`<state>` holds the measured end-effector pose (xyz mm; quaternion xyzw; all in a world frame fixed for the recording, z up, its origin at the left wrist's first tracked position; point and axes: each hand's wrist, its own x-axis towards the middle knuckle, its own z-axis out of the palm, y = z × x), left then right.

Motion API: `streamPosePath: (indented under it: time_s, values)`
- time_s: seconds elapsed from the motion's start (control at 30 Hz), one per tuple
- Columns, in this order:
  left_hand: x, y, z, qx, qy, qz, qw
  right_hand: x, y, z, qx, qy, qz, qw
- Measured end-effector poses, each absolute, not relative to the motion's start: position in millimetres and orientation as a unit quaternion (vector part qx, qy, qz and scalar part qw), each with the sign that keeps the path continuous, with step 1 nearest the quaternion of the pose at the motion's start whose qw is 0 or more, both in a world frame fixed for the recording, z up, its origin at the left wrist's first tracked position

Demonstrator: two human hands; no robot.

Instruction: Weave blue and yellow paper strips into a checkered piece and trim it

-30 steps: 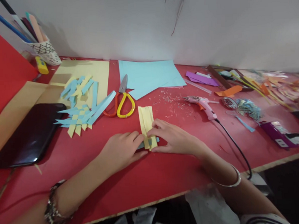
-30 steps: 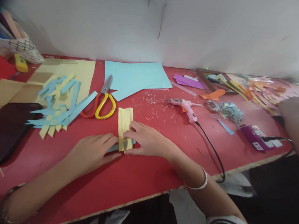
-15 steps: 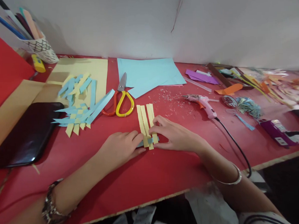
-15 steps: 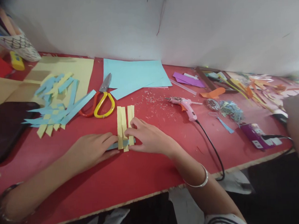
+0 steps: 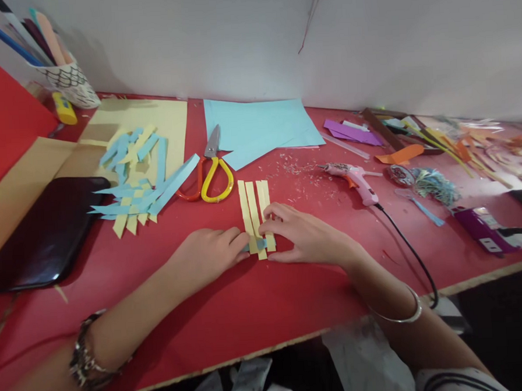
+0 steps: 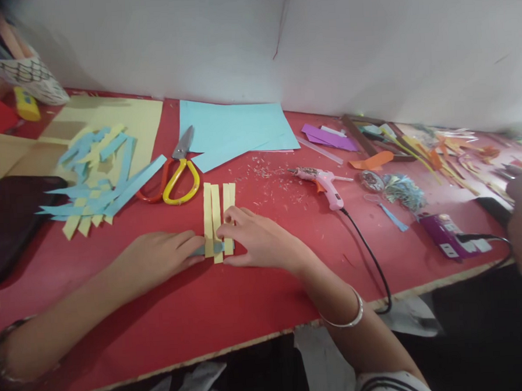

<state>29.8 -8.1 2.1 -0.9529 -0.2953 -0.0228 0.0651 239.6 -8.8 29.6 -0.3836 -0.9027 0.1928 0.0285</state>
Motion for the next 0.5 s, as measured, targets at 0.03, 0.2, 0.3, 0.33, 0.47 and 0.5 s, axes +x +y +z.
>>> streamPosePath:
  time_s: [0.03,0.2,0.3,0.33,0.47,0.5]
  values:
    - [29.8,-8.0,2.3,-0.953,-0.296,-0.021,0.062,239.3,-8.8,29.6,-0.384,-0.903,0.191,0.027]
    - [29.6,-7.8,2.8,-0.955,-0.292,-0.024,0.056,239.2,-8.4,30.4,-0.395,-0.897,0.196,0.023]
    - [29.7,-7.6,2.9,-0.954,-0.292,-0.025,0.057,239.6,-8.7,30.2,-0.392,-0.899,0.191,0.028]
    - [29.8,-7.5,3.1,-0.954,-0.293,-0.024,0.058,239.6,-8.9,30.0,-0.39,-0.901,0.185,0.029]
    - [30.2,-7.5,3.5,-0.954,-0.292,-0.018,0.061,239.8,-9.5,29.5,-0.384,-0.91,0.153,0.023]
    - [30.2,-7.6,3.5,-0.954,-0.292,-0.018,0.062,239.9,-9.5,29.7,-0.384,-0.912,0.146,0.02]
